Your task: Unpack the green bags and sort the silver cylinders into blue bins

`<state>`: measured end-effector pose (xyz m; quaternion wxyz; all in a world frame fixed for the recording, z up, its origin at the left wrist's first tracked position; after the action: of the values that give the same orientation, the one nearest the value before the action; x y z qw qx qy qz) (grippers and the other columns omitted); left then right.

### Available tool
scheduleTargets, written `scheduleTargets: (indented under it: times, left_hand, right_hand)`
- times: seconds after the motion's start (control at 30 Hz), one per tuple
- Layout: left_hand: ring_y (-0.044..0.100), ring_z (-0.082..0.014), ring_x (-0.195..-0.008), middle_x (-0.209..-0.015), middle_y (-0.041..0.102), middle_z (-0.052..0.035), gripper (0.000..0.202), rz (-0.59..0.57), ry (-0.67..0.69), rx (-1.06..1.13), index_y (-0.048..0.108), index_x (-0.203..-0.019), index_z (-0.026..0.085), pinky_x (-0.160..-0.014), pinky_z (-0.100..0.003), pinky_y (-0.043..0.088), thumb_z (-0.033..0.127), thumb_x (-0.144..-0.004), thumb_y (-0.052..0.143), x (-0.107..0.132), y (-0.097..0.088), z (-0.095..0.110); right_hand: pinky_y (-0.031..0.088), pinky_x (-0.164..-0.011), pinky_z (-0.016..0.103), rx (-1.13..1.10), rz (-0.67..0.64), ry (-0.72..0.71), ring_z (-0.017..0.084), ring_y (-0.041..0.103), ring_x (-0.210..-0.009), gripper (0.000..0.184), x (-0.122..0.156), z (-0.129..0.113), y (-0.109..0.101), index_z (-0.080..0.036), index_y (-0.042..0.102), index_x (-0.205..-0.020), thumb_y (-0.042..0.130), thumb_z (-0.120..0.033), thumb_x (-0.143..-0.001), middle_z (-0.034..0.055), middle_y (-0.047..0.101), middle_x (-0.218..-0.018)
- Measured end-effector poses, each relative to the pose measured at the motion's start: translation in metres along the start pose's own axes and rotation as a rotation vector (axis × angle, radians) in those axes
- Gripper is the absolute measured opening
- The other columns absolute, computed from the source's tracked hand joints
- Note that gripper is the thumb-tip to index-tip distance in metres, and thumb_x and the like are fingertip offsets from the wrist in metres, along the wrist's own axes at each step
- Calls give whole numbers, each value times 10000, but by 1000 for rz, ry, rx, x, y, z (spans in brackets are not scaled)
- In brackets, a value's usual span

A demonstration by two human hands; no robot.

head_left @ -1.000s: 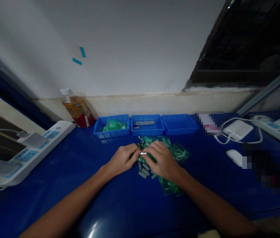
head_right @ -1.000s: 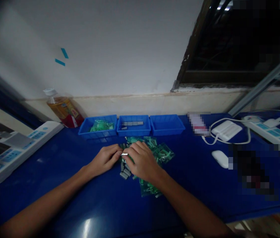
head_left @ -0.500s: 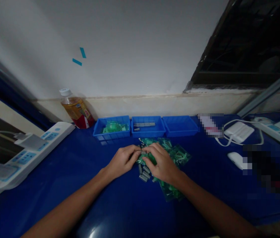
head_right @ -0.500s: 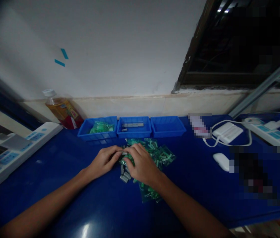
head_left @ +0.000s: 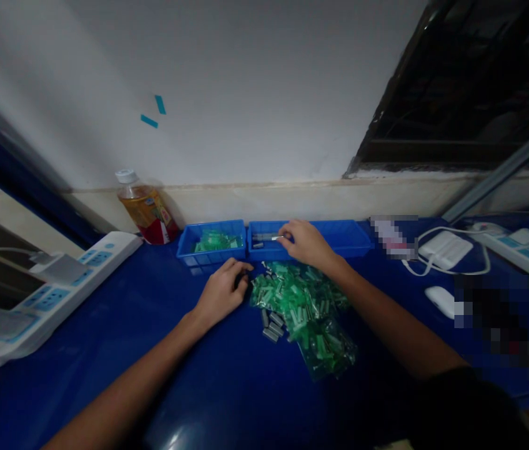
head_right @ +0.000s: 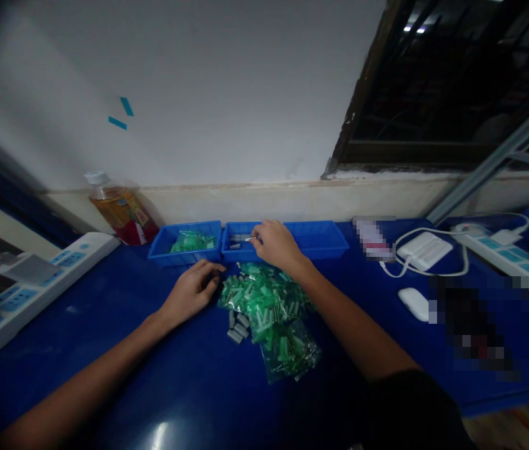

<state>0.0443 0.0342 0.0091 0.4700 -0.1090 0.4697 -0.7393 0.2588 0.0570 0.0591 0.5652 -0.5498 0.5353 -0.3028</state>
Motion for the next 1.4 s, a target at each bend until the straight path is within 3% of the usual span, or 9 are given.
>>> scheduleTargets:
  times: [0.1,0.2,0.33,0.47,0.67,0.83,1.13,1.27,1.4]
  left_hand:
    - [585,-188,-897,-1005,588,-54,236,-141,64,10,610,-1034,200,-809,-312,472,183,-841,475,1,-3,-4]
    - [588,-179,-898,-1009,602,-47,201,-195,107,43,620,-1012,205,-806,-294,473,222,-851,501,1,-6,-5]
    - [591,-176,-862,-976,606,-44,175,-171,100,14,619,-989,212,-785,-288,472,240,-858,506,0,-4,-6]
    - [585,-178,-855,-955,599,-40,143,-169,100,1,603,-958,213,-770,-286,463,249,-861,505,1,-2,-6]
    - [558,-174,-792,-842,576,-33,124,-136,80,13,553,-873,186,-722,-288,436,277,-880,469,0,-2,-5]
    - [548,-177,-784,-840,566,-31,130,-144,60,-4,542,-871,189,-707,-293,422,287,-884,457,-1,-2,-5]
    - [548,-176,-786,-844,565,-32,116,-145,77,3,540,-876,191,-714,-291,423,268,-876,453,0,-2,-4]
    - [547,-174,-782,-842,562,-32,118,-144,77,-1,544,-880,190,-713,-292,421,263,-877,451,0,-2,-5]
    - [553,-174,-788,-851,569,-31,118,-156,83,2,548,-882,192,-715,-290,422,266,-874,457,0,-2,-5]
  right_hand:
    - [404,-708,267,72,-243,6,193,596,-848,180,-30,6,9,-195,658,-940,571,-306,-828,65,670,-919]
    - [400,-636,247,95,-325,-20,199,623,-819,184,-46,6,17,-212,675,-925,625,-300,-771,61,689,-911]
    - [417,-635,274,155,-392,-46,247,637,-834,180,-54,2,21,-193,686,-901,635,-261,-742,105,694,-910]
    - [434,-679,307,210,-393,-59,275,636,-880,205,-53,-2,21,-178,675,-951,581,-245,-781,140,682,-977]
    - [440,-712,302,245,-357,-64,265,627,-927,280,-49,-2,16,-191,635,-1017,559,-380,-825,127,667,-1025]
    - [449,-710,304,253,-368,-128,275,623,-940,393,-53,-8,11,-204,621,-1044,619,-476,-760,114,667,-1044]
    - [458,-737,348,274,-328,-163,299,629,-930,301,-66,-31,20,-147,661,-987,588,-358,-785,167,675,-1015]
    - [453,-737,342,224,-276,-140,280,628,-927,334,-58,-23,12,-158,663,-1002,472,-395,-864,153,677,-1017]
    - [442,-768,295,136,-300,-156,213,633,-920,295,-44,-4,5,-221,681,-1019,435,-241,-858,72,697,-1011]
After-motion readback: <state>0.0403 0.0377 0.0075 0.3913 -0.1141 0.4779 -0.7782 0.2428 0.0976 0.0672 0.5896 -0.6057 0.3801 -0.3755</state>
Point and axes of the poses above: each hand's wrist, its own x-axis away from the middle knuckle, its own y-axis out of the palm, z = x × y, the point moved 2 cm from there along -x, towards the middle knuckle
